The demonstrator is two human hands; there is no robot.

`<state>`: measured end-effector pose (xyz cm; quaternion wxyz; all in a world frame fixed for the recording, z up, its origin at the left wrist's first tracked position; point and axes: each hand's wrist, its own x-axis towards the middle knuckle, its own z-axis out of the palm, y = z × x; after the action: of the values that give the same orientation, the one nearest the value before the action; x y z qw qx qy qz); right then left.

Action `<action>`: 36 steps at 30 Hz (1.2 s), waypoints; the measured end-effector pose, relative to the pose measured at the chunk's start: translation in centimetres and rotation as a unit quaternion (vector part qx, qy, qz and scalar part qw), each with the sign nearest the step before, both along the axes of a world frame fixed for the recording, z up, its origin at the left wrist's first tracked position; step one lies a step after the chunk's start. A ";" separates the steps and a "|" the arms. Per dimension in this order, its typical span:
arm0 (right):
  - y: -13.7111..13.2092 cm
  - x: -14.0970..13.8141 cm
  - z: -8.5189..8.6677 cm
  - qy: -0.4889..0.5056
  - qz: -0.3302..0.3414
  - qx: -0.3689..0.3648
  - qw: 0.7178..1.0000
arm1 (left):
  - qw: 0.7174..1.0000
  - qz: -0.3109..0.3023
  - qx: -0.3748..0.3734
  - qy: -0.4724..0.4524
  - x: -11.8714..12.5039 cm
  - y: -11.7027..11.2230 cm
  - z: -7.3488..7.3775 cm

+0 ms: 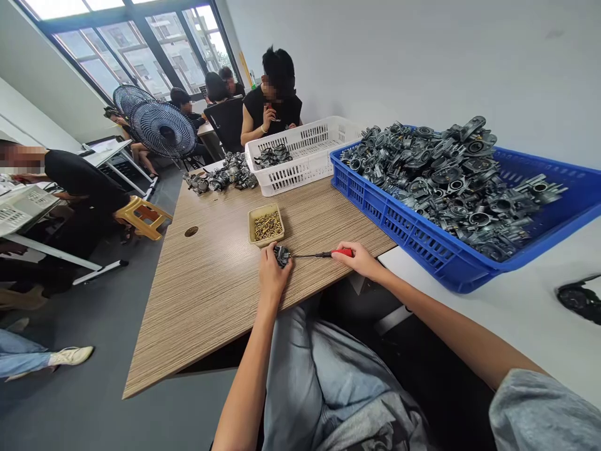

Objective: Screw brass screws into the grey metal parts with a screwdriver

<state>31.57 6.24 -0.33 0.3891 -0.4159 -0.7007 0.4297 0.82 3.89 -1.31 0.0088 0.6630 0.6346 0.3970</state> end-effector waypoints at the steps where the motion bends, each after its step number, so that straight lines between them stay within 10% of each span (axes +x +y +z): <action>1: 0.0 -0.1 0.0 -0.003 -0.004 -0.003 1.000 | 1.000 -0.001 -0.001 0.001 0.0 0.0 0.0; 17: -0.4 0.5 0.1 -0.007 -0.002 0.005 1.000 | 1.000 0.010 -0.004 0.008 0.0 0.0 -0.1; 25: -0.2 -0.4 -0.7 0.066 0.024 -0.111 0.991 | 1.000 0.013 -0.006 0.012 -0.1 0.2 -0.2; 36: -0.8 0.5 0.3 -0.011 0.019 -0.023 1.000 | 1.000 0.013 -0.009 0.001 -0.2 0.2 -0.3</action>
<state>32.08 5.47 0.00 0.3636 -0.4164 -0.7027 0.4479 0.61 4.08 -1.62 0.0087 0.6549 0.6467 0.3908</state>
